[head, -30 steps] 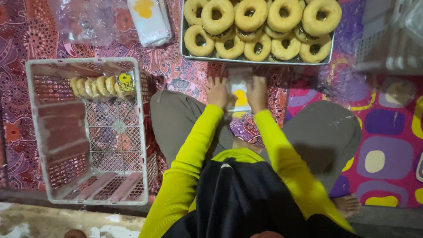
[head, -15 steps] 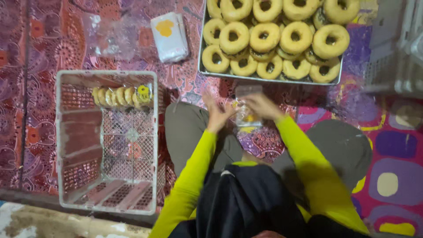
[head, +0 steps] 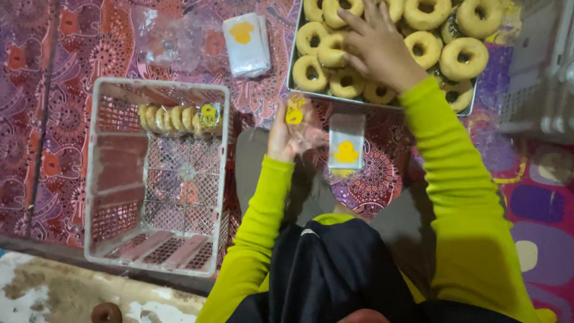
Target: The person sits on the floor and repeatedly picks doughnuts from a metal tray, places them into small plastic bags, and stacks the filled bags in a white plastic crate. The doughnuts include plain and sesame-topped varieties.
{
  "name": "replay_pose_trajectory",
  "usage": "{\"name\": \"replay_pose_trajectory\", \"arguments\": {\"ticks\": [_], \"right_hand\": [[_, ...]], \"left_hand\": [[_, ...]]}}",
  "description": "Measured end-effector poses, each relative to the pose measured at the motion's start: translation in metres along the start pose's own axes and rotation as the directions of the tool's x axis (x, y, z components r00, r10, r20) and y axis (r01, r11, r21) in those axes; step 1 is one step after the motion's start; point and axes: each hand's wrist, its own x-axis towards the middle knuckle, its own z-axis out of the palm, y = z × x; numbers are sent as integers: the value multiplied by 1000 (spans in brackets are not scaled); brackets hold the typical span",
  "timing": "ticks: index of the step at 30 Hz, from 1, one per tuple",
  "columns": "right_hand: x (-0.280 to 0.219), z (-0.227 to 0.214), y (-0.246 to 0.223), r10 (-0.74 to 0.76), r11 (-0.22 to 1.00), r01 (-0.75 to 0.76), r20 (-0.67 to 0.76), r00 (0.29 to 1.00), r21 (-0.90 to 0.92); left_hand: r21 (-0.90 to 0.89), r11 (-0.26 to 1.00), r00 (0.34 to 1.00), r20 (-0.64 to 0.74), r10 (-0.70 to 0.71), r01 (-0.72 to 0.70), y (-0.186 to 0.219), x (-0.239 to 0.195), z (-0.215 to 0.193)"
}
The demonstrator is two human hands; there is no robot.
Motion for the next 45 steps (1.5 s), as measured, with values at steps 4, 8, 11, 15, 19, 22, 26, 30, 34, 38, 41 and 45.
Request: {"name": "replay_pose_trajectory", "arguments": {"ticks": [4,8,11,15,19,22,26,30,34,38,41,45], "right_hand": [[-87,-2,-57,576,654,-329,-167,800,681],[-188,45,-145,662,-594,139,383,644,792],[-231,86,-189,480,-846,207,534,696,491],[-252,113,-194,469,-839,243,418,778,487],[-257,120,-179,533,-778,168,494,687,606],[-268,115,-177,576,-752,186,495,650,632],[-260,89,-180,755,-373,63,263,600,926],[-240,48,-182,797,380,-152,-240,554,912],[-228,-2,-170,429,879,-304,-330,841,368],[-216,-33,-162,617,691,-570,48,785,444],[-219,-40,-174,384,902,-291,-283,879,318],[-231,-53,-180,21,1000,-21,-17,1000,-22]], "left_hand": [[34,987,948,-274,160,-157,-16,11,-10],[-46,998,980,-195,44,-54,-36,25,-18],[134,987,965,-231,121,-91,-59,21,-5],[246,969,982,-175,70,-25,-95,-2,41],[338,941,998,-60,12,9,-105,-32,74],[431,902,996,-80,35,3,-124,-44,72],[285,958,979,-202,13,46,-157,-40,60],[163,987,980,-196,24,8,-173,-41,45],[307,942,955,-292,-42,135,-165,-60,37],[571,812,983,-46,180,-122,-151,-77,48],[611,781,989,26,144,-130,-148,-96,68],[999,-11,997,34,68,-33,-143,-139,112]]}}
